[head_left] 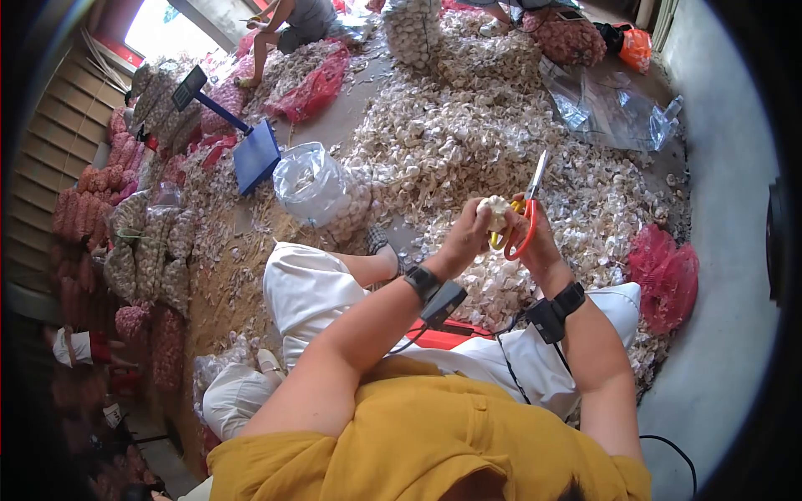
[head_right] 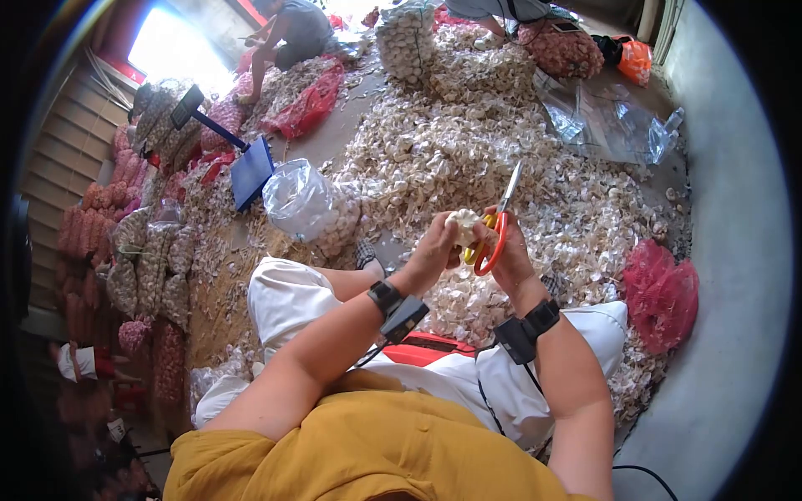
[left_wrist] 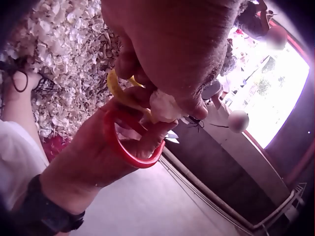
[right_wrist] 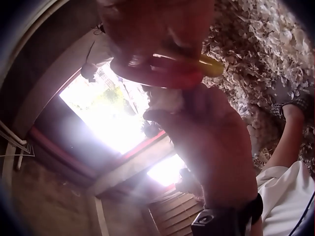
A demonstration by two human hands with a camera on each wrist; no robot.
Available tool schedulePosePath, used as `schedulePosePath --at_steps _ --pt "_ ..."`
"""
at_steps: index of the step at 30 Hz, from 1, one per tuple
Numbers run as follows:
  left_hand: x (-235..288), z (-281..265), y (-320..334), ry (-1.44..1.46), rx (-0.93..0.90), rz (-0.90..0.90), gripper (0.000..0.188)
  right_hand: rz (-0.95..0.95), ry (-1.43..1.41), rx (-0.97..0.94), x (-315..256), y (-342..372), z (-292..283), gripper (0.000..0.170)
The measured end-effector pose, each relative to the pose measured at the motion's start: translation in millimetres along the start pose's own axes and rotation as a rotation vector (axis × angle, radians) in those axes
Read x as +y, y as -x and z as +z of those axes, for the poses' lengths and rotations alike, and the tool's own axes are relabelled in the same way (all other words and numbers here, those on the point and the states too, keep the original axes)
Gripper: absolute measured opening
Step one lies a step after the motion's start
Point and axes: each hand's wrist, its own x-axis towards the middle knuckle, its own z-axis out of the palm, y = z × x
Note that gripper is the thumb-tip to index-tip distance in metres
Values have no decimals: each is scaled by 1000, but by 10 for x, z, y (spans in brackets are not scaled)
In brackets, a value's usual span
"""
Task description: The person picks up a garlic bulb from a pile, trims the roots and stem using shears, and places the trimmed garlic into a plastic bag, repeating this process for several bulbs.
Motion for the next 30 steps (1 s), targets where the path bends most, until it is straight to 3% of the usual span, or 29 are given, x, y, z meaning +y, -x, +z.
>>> schedulePosePath --at_steps 2,5,8,9,10,12,13,18,20,22,24,28,30 --pt "-114 -16 -23 -33 -85 91 35 -52 -28 -31 -43 -27 -84 31" --pt "-171 -48 -118 -368 -20 285 35 -22 -90 23 -35 -34 -79 32" --pt "-164 -70 -144 -320 -19 288 36 0 -69 14 -66 -37 -37 31" --pt "-178 -90 -158 -535 40 524 36 3 -32 -14 -78 -43 -26 30" --pt "-121 -79 -134 -533 34 528 36 -3 -29 -12 -67 -42 -23 30" --pt "50 -14 -34 -567 -14 272 31 -4 -1 -62 -12 -50 -26 29" --pt "64 24 -18 -547 30 312 25 -11 -16 -45 3 -56 -22 29" --pt "70 -81 -137 -636 47 289 29 -68 55 -47 30 -39 0 29" --pt "32 -87 -217 -252 -7 187 25 -57 34 -47 39 -10 -4 28" --pt "70 -107 -212 -153 36 138 24 -59 48 -43 35 -27 -25 28" --pt "143 -155 -192 -22 -10 -138 22 -75 51 -66 20 -44 -42 30" --pt "-116 -248 -207 -142 60 -131 16 -25 -87 -27 -27 -75 -93 32" --pt "-259 -259 -238 -126 0 -92 21 -59 -98 99 -29 -104 -97 33"
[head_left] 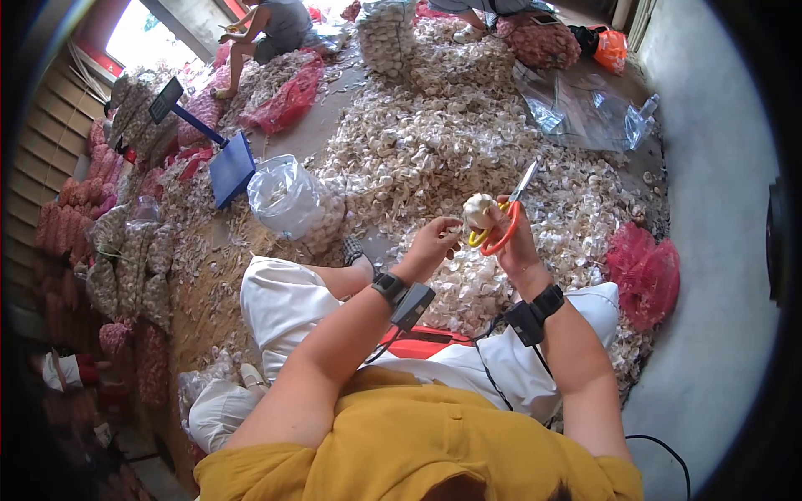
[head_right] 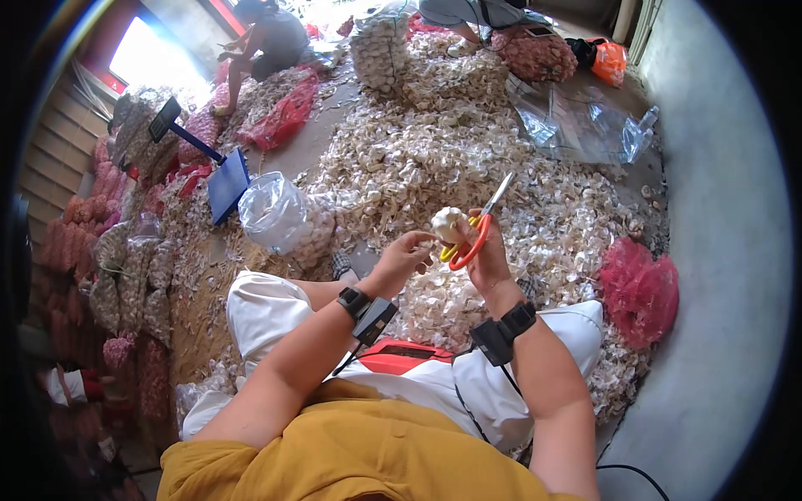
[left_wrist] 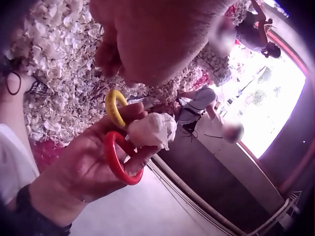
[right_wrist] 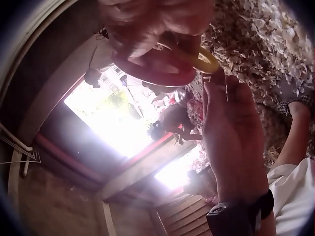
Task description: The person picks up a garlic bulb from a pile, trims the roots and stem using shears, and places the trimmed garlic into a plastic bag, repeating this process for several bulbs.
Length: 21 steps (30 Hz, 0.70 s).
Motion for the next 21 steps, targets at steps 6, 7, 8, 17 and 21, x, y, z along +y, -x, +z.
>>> schedulePosePath --at_steps 6,7,8,17,21 --pt "176 212 27 -159 -86 48 30 -57 73 61 85 5 -53 33" --pt "160 214 11 -223 -17 165 27 -46 62 43 87 4 -55 30" --pt "135 205 23 -225 -17 166 27 -36 49 25 86 2 -57 28" --pt "226 113 -10 -144 -8 387 15 82 -168 -191 -175 66 13 29" --pt "200 38 19 -52 -36 173 10 51 -156 -218 -229 66 15 30"
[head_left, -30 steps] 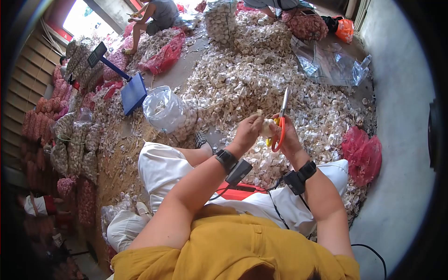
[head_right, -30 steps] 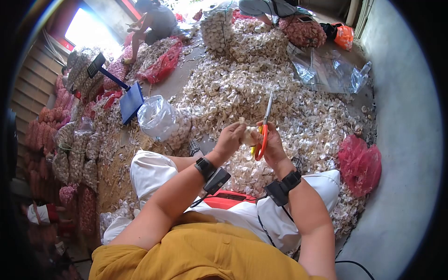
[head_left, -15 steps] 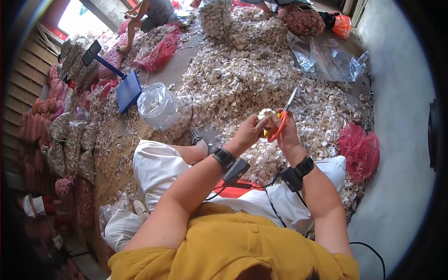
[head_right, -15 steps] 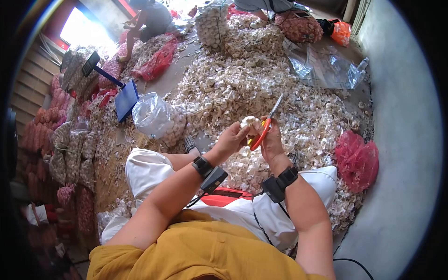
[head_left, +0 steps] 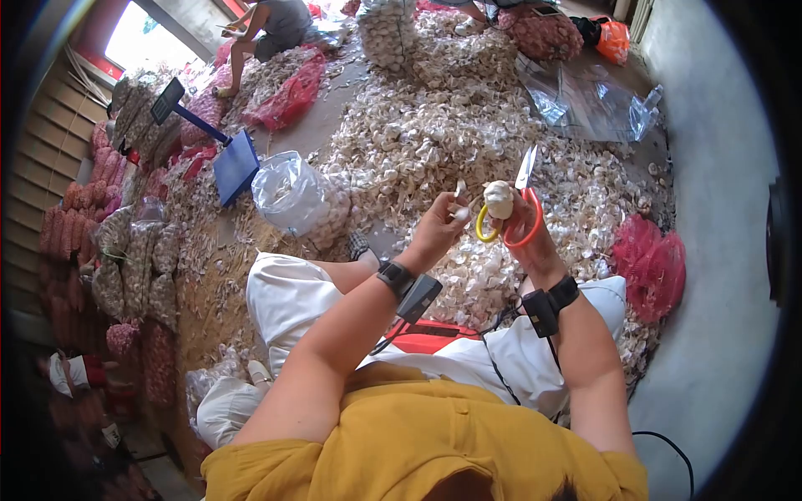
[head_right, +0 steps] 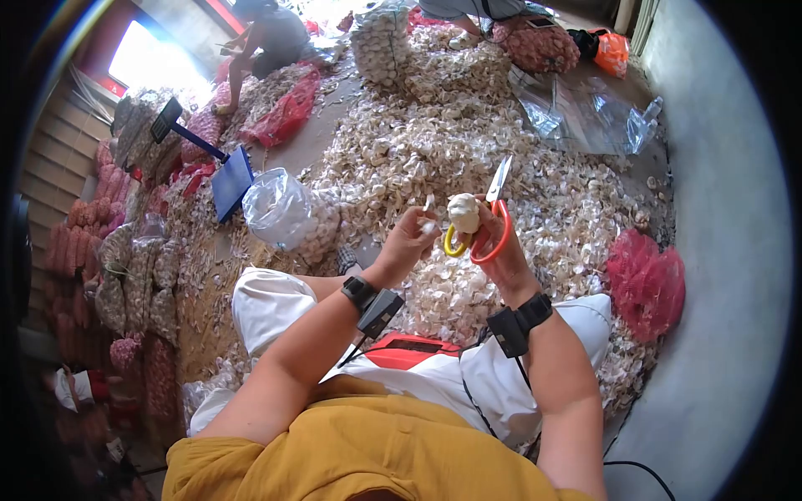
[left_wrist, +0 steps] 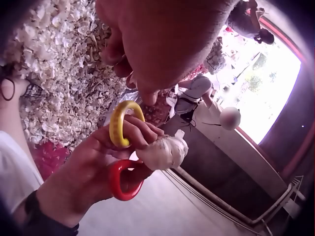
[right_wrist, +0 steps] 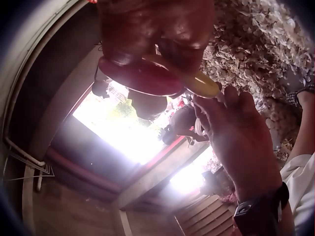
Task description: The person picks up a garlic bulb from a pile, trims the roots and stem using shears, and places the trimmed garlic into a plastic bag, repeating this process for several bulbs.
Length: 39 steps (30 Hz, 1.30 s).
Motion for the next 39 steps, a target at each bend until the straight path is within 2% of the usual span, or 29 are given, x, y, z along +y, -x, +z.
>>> schedulePosePath --at_steps 2,3,5,6,7,9,13,16,18,19,21,22,23,25,27,29,30,33,37,39 --pt "197 121 90 28 8 -129 21 -44 63 74 49 -11 -26 27" --pt "240 154 96 29 8 -133 21 -41 63 77 79 -12 -59 27" --pt "275 209 86 49 -109 -206 27 -34 215 77 124 -24 -115 26" --pt "220 277 65 -51 -30 -98 28 -17 145 57 175 -55 -155 27" --pt "166 306 41 -49 -29 -97 28 -15 147 56 179 -52 -128 27" --pt "64 338 2 251 34 43 28 -37 76 73 187 -25 -51 29" --pt "80 377 14 374 137 93 28 -14 36 52 181 9 30 30" --pt "27 314 20 299 127 31 22 -19 80 45 204 4 49 31" --pt "-38 350 -8 322 242 -146 19 -5 68 54 246 2 28 29" --pt "-99 330 -30 322 240 -146 19 -6 68 54 235 -1 28 29" --pt "-235 293 -54 83 164 82 20 -66 -5 150 196 -7 17 26" --pt "-104 289 5 144 109 10 25 -52 -30 154 211 -69 -100 22" --pt "-8 292 30 144 109 10 25 -51 -30 155 223 -74 -148 22" --pt "108 283 51 39 -58 40 28 -34 83 223 247 -74 -171 21" --pt "-83 252 -70 7 -12 105 33 -2 126 224 283 -49 -127 22" --pt "-150 224 -97 -175 140 218 37 39 53 145 290 -9 -44 22" --pt "-212 243 -131 -92 195 279 36 75 46 133 307 -24 -84 25" --pt "22 302 -42 9 241 206 32 114 -47 65 241 44 124 30" --pt "75 311 -38 112 259 231 22 128 -5 -55 197 60 77 36" --pt "245 306 34 -166 185 110 12 162 42 -89 183 47 13 35"
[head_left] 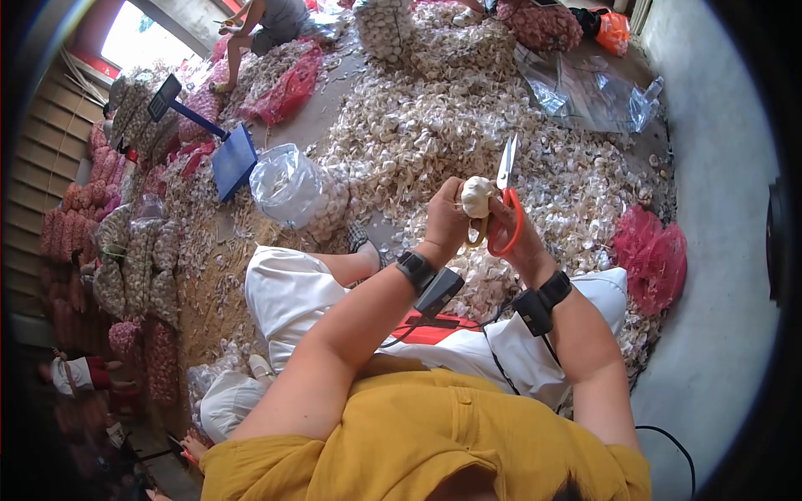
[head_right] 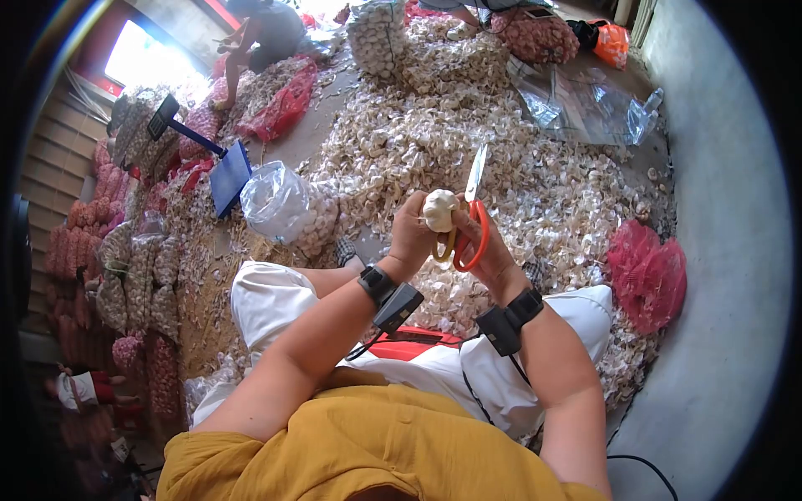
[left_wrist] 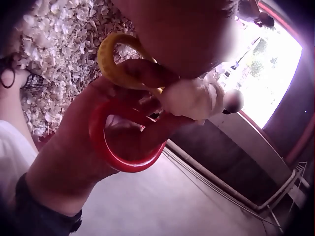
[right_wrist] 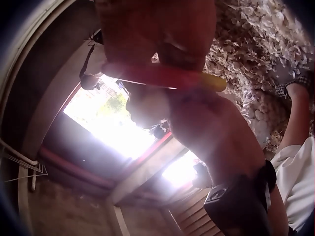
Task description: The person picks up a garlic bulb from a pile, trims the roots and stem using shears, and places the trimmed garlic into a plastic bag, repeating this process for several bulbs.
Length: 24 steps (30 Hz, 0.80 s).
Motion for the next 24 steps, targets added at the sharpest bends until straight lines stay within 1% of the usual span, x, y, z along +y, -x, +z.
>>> schedulePosePath --at_steps 1,3,4,5,6,7,8,10,12,14,15,17,18,20,21,23,24 --pt "-31 -1 -4 0 2 -1 12 2 0 -1 -15 7 39 35" --pt "-204 -7 -42 -119 108 156 13 -138 100 121 -66 29 143 39" --pt "-410 -55 -109 -119 107 156 13 -139 100 122 -73 24 118 39" --pt "-682 -132 -217 -79 41 198 18 -159 202 132 -91 11 67 42" --pt "-820 -196 -275 -39 -24 236 24 -177 302 145 -102 2 36 46" --pt "-631 -251 -229 37 -89 205 33 -191 321 139 -129 3 63 51" --pt "-423 -301 -159 38 -86 202 33 -186 320 139 -115 -10 40 51" --pt "-86 -371 -69 284 -398 -141 36 -164 314 92 -98 -46 -26 53" --pt "-29 -379 -57 257 -369 -157 33 -179 359 57 -95 -50 -26 54" --pt "64 -411 -82 124 -362 -167 31 -185 416 21 -110 -50 -17 55" --pt "107 -409 -77 125 -361 -167 31 -184 417 21 -120 -41 -7 55" --pt "166 -409 -63 78 -346 -150 24 -162 464 -3 -131 -20 20 55" --pt "128 -414 -77 79 -344 -149 24 -160 466 -5 -109 -12 26 55" --pt "-28 -424 -122 101 -344 -194 21 -190 590 19 -50 1 36 54" --pt "-109 -418 -134 102 -344 -195 21 -189 590 21 -37 -2 35 54" --pt "-213 -397 -124 231 -186 -261 23 -312 774 -46 -19 1 26 52" --pt "-265 -408 -107 232 -186 -262 23 -311 774 -46 -29 4 35 52"
